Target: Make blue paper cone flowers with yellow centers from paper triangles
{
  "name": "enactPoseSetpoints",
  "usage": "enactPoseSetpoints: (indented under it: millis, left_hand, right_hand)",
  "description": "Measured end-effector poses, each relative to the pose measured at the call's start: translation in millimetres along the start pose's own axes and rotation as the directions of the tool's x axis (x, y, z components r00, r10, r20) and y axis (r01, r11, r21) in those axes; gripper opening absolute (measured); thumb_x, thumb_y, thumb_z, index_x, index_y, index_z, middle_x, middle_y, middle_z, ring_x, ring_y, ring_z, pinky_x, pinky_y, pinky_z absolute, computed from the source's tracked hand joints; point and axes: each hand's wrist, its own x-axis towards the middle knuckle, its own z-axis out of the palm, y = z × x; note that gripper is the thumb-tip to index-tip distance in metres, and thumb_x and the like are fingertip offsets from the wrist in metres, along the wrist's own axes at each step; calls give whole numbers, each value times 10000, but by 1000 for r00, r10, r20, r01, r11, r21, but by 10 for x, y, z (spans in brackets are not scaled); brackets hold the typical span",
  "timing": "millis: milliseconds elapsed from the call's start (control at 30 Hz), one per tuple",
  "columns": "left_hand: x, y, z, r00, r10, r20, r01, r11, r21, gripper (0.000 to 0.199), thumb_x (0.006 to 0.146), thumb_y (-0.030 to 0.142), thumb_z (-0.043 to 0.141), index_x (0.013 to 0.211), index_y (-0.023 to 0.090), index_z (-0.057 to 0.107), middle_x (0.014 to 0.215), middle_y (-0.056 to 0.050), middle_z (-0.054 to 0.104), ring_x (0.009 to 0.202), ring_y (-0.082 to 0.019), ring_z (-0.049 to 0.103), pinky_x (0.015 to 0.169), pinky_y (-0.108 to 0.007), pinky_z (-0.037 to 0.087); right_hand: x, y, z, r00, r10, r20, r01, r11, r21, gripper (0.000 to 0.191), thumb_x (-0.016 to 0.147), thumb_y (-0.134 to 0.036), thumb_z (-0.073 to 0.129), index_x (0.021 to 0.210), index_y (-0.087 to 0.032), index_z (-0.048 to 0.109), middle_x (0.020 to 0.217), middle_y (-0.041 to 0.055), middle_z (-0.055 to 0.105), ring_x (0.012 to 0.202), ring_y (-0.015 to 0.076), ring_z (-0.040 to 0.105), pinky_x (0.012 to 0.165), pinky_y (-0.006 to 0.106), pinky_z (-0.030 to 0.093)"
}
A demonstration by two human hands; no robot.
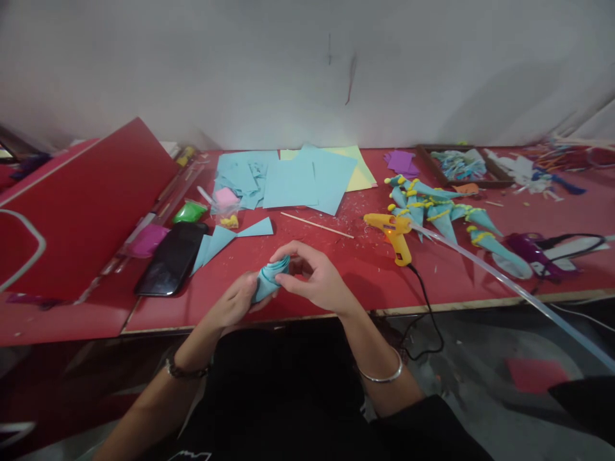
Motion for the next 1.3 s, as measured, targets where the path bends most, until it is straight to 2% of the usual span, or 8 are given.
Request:
enactPoseSetpoints:
  millis: [267, 433, 633, 767, 867, 967, 1100, 1300]
  left_hand:
    - [8, 28, -33, 999, 37, -6, -36, 997, 61, 581, 839, 558, 158, 609, 140, 491, 401, 45, 343, 373, -70, 307, 419, -210, 281]
    - [18, 47, -40, 982, 184, -51, -169, 962, 215, 587, 835, 563, 147, 559, 157, 469, 436, 20, 380, 426, -92, 350, 453, -230, 293]
    - [4, 45, -65, 951, 307, -38, -256, 850, 461, 549, 840, 542, 126, 591, 167, 440, 499, 3, 412, 473, -112, 374, 478, -241, 298]
    - [1, 47, -27, 952, 275, -138, -98, 697, 710, 420, 769, 555, 383, 830, 158, 506, 597, -13, 542, 502, -130, 470, 481, -225, 318]
    - [5, 34, 22, 916, 309, -255, 45, 553, 832, 403, 746, 505, 464, 954, 162, 501, 646, -36, 603, 532, -147, 533, 511, -224, 346]
    - [8, 17, 34, 910, 357, -211, 10, 489, 872, 352, 779, 450, 442, 966, 156, 496, 624, -34, 611, 506, -143, 545, 505, -221, 350]
    - [2, -9, 12, 901, 410, -142, -96, 506, 857, 285, 800, 392, 423, 954, 158, 479, 651, -33, 614, 523, -144, 557, 494, -221, 360]
    - [-34, -42, 41, 896, 405, -183, -125, 626, 770, 242, 748, 313, 503, 938, 171, 458, 688, -8, 600, 538, -119, 552, 484, -198, 359]
  right_hand:
    - [-3, -33, 52, 999, -32, 41, 34, 998, -59, 154, 746, -252, 576, 857, -204, 481, 794, -1, 463, 705, 98, 477, 611, 233, 427]
    - [-12, -28, 88, 1000, -20, 20, 22, 998, -63, 105, 756, -229, 530, 841, -204, 475, 778, -3, 454, 690, 99, 457, 606, 238, 411]
    - [-5, -21, 106, 999, -42, -9, 41, 995, -87, 88, 739, -198, 513, 816, -199, 468, 758, -4, 446, 676, 103, 437, 585, 241, 388]
    - [7, -26, 123, 996, -32, -87, 18, 987, -157, 92, 717, -163, 510, 787, -195, 462, 760, -4, 439, 670, 103, 432, 579, 235, 379]
    - [11, -24, 143, 989, -33, -147, 1, 977, -214, 88, 702, -172, 514, 768, -193, 459, 751, -4, 443, 674, 108, 435, 585, 236, 383]
    - [6, -33, 158, 987, -25, -158, -16, 968, -251, 90, 698, -187, 524, 759, -193, 457, 736, -6, 446, 662, 108, 431, 582, 235, 382]
    - [-7, -56, 156, 990, -13, -139, -26, 961, -275, 89, 706, -190, 529, 748, -195, 451, 732, -8, 446, 657, 107, 430, 591, 236, 382]
    - [-30, -94, 92, 1000, -3, -24, -3, 968, -251, 94, 717, -144, 505, 781, -194, 456, 779, 2, 449, 705, 113, 452, 621, 242, 399]
